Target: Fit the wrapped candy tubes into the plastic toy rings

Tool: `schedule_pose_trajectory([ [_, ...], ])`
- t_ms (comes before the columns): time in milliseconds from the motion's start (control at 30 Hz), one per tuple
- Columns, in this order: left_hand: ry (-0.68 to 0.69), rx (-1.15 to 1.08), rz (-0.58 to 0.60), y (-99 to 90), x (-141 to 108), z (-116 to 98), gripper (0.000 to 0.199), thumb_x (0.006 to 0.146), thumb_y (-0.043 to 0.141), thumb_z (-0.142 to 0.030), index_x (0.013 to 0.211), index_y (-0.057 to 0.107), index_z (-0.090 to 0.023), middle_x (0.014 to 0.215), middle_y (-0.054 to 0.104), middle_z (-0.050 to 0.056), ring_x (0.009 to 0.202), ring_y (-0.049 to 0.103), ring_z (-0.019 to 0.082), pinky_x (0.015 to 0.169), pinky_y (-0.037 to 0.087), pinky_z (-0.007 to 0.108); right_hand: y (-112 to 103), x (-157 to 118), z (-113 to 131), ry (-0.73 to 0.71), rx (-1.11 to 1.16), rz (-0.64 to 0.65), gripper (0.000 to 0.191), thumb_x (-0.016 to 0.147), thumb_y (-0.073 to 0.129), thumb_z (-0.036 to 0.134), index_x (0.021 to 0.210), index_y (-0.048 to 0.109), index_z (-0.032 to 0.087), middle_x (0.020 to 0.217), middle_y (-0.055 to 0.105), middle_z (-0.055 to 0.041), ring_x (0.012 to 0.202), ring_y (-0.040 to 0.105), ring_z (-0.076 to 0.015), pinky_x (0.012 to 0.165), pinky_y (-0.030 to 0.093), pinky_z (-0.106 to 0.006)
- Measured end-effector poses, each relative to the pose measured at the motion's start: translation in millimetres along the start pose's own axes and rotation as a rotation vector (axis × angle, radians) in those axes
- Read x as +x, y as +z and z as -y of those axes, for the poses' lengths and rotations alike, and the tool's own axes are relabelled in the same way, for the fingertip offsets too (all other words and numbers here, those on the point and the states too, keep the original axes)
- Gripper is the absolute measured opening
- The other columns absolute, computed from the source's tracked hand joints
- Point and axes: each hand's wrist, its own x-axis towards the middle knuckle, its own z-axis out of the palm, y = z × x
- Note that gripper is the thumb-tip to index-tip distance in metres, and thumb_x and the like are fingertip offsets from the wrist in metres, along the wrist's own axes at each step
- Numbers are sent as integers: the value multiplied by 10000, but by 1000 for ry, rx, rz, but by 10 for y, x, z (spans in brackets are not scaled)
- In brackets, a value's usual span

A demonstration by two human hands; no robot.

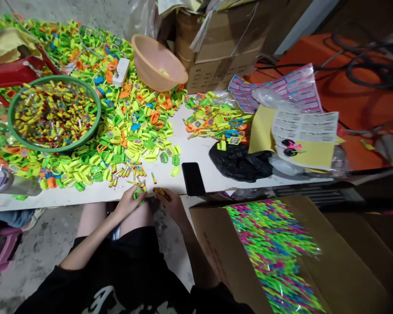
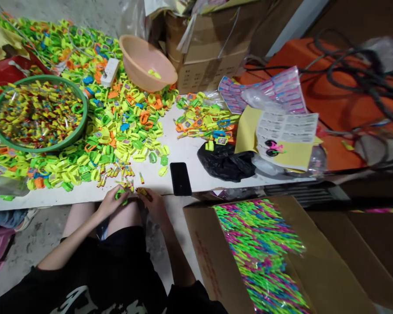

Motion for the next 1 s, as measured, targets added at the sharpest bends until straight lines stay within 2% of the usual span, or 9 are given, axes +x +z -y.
schedule_pose_trajectory([
  [100,-56,13,-41,-143,-254,77,230,854,545,-411,838,478,-192,700,520,-42,648,502,108,636,403,219,208,-114,115,-5,32,84,336,800,577,476,981,625,196,689,650,6,446,487,-102,471,401,-231],
  [200,-44,40,-87,-284,-415,139,217,839,571,-368,923,471,-194,796,557,-25,721,540,116,693,426,224,403,-230,231,-16,-20,135,309,794,596,469,932,608,193,611,619,29,476,533,-121,520,432,-238],
  [267,19,69,-100,-386,-486,149,202,843,565,-311,984,481,-194,903,585,4,828,566,133,768,439,240,503,-291,317,-63,-81,158,291,799,600,451,931,614,192,624,621,28,550,578,-138,583,455,-248],
  [433,231,162,-100,-652,-652,135,217,872,535,-234,1085,515,-199,999,588,45,959,563,164,855,448,282,672,-379,584,-318,-160,150,228,832,588,383,958,647,203,908,692,-28,854,635,-180,788,477,-293],
  [600,408,166,-200,-863,-865,158,263,872,536,-168,1130,521,-211,970,585,44,911,572,150,766,475,253,858,-456,822,-503,-191,172,183,855,587,319,964,665,195,876,674,-36,824,622,-168,759,485,-274],
  [767,426,175,-275,-970,-967,177,288,861,561,-159,1142,527,-214,914,587,29,832,581,132,670,473,225,1013,-490,890,-500,-233,158,191,873,568,301,1004,669,205,861,657,-27,793,616,-155,748,491,-258],
  [1000,468,230,-300,-984,-868,280,295,859,559,-163,1152,555,-197,918,589,58,828,586,156,619,479,234,1038,-400,870,-495,-234,242,220,894,531,222,1081,647,200,942,647,-42,884,616,-152,806,490,-251],
])
